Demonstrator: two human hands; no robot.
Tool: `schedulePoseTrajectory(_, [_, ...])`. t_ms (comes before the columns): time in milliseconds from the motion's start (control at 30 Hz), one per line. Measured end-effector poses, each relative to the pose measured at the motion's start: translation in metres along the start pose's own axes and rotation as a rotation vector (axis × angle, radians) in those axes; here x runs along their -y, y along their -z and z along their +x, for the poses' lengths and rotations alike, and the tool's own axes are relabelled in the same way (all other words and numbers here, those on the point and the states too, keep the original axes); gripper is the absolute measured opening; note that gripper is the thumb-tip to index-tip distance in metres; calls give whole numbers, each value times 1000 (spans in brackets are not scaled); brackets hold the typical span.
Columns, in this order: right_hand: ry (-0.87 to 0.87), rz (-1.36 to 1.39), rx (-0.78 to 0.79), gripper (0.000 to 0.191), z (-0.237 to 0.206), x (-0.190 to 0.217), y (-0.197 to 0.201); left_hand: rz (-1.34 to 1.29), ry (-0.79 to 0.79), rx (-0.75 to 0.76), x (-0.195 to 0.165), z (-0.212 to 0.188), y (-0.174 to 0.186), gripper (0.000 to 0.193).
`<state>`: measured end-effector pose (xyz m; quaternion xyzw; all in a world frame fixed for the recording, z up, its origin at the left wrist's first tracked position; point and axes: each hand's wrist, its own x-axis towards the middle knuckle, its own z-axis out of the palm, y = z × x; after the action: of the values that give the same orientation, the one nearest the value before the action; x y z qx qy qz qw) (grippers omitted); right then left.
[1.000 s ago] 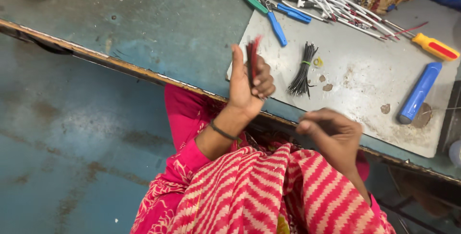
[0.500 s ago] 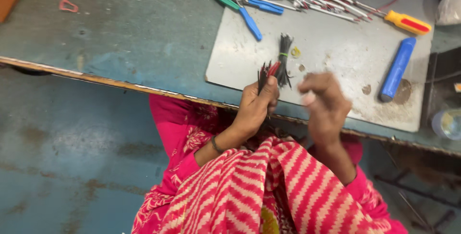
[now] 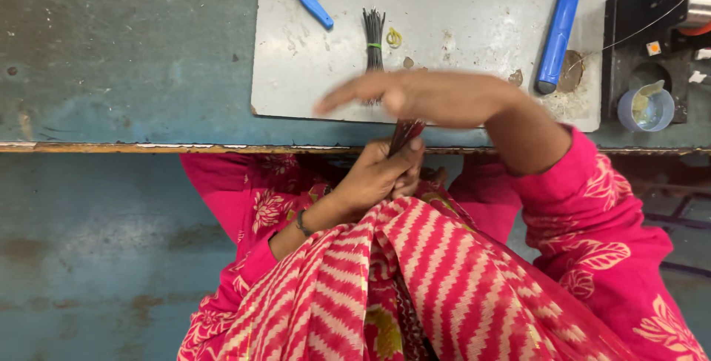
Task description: The person gathers loose red and black wires from the workbench, aligns them into a bundle, and wraps rubber bands around the bundle to secure it. They also handle stacks of white plastic blocks on the bench, moving them aside and arranging them while working.
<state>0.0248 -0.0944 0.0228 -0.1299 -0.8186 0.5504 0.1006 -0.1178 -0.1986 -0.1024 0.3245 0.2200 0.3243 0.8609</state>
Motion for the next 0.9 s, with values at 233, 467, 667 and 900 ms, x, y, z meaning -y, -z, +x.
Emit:
schedulePoseTrajectory(233, [148,-333,-54,80,23,28,16,875,-660,-104,-51,11,25,55])
schedulePoseTrajectory(467, [163,187,-836,41,18,18,31,-144,-711,-160,-121,13,53,51])
schedulePoseTrajectory(667, [66,72,-905,28,28,-19,-43,-166,-668,-398,-110,15,38,46])
schedulePoseTrajectory(900, [-109,-51,-758,50,24,-14,-68,174,-757,-444,-82,21,36,50])
